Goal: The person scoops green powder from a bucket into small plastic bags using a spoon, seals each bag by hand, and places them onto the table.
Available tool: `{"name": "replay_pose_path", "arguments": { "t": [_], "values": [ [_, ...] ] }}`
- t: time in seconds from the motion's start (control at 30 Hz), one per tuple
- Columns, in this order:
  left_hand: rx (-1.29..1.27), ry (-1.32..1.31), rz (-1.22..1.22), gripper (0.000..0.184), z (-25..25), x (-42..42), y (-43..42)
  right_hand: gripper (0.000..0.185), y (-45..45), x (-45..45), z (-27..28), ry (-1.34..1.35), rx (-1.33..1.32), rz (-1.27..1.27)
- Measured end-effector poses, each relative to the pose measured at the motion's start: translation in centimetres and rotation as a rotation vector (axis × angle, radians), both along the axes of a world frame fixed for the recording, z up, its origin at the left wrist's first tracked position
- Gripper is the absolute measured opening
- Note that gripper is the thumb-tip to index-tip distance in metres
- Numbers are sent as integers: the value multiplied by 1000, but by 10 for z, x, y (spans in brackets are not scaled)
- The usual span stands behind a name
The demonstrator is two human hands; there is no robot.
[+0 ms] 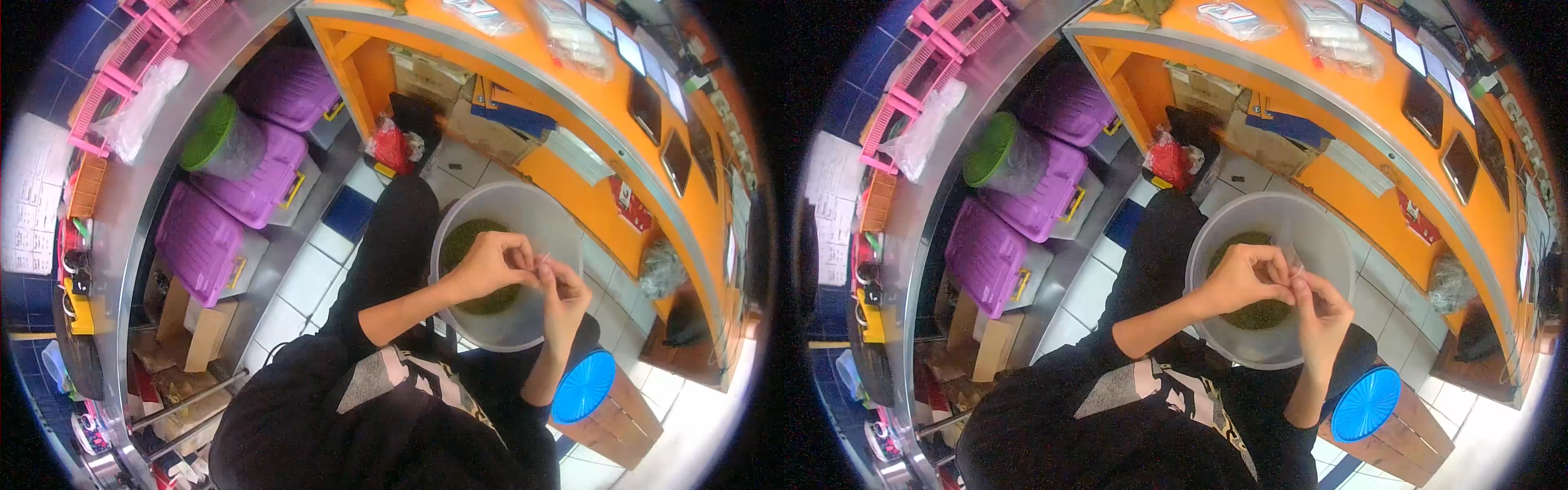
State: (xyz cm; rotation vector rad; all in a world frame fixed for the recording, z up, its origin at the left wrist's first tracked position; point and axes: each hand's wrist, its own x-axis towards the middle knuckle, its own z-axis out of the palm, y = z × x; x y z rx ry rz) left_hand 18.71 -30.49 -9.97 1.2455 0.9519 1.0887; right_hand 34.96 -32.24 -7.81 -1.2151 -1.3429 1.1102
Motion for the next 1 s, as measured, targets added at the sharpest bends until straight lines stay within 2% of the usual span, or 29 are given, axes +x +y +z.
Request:
{"name": "replay_pose_path", "arguments": {
  "t": [0.1,0.17,0.2,0.23,0.27,0.3,0.4,0.43,0.47,0.5,0.53,0.6,0.67,0.7,0.77,0.8,0.87,0.9,0.93,1.0],
  "values": [
    [-23,-35,-63,16,0,2,0,13,-6,3,-5,-31,-12,-53],
    [86,35,36,14,2,6,-2,12,-8,2,-9,-54,-2,-105],
    [84,27,22,14,5,8,-3,12,-6,2,-10,-173,24,-190],
    [146,27,115,12,9,10,-6,12,-4,2,-10,-297,45,-286],
    [206,21,200,10,11,13,-9,10,-4,-1,-9,-225,58,-307],
    [199,0,164,10,12,17,-9,8,-2,-7,-8,-156,74,-332],
    [392,146,313,8,12,18,0,21,7,-29,-9,52,210,-301],
    [418,218,337,9,12,14,3,17,10,-34,-5,82,181,-325],
    [470,312,389,12,8,8,9,15,11,-33,-1,-88,223,-350],
    [407,333,422,16,3,3,13,14,12,-33,1,-255,261,-368],
    [337,330,392,21,11,-1,14,14,13,-37,3,-266,254,-385],
    [264,324,352,26,23,-7,16,13,16,-44,6,-472,501,-338],
    [272,190,211,39,26,-12,18,17,20,-44,6,-472,495,-297],
    [270,184,207,39,29,-16,18,23,22,-44,6,-465,488,-247],
    [211,161,49,54,36,-25,18,26,29,-40,5,-502,518,-225],
    [209,156,47,54,42,-29,16,29,30,-37,5,-532,551,-199],
    [366,428,-2,63,52,-35,14,32,32,-33,12,-547,523,-117],
    [371,422,-3,63,51,-36,17,34,32,-31,16,-557,494,-32],
    [616,594,59,60,49,-37,22,34,33,-29,18,-562,498,-34],
    [864,762,125,57,44,-40,30,36,34,-26,22,-506,463,74]
  ]
}}
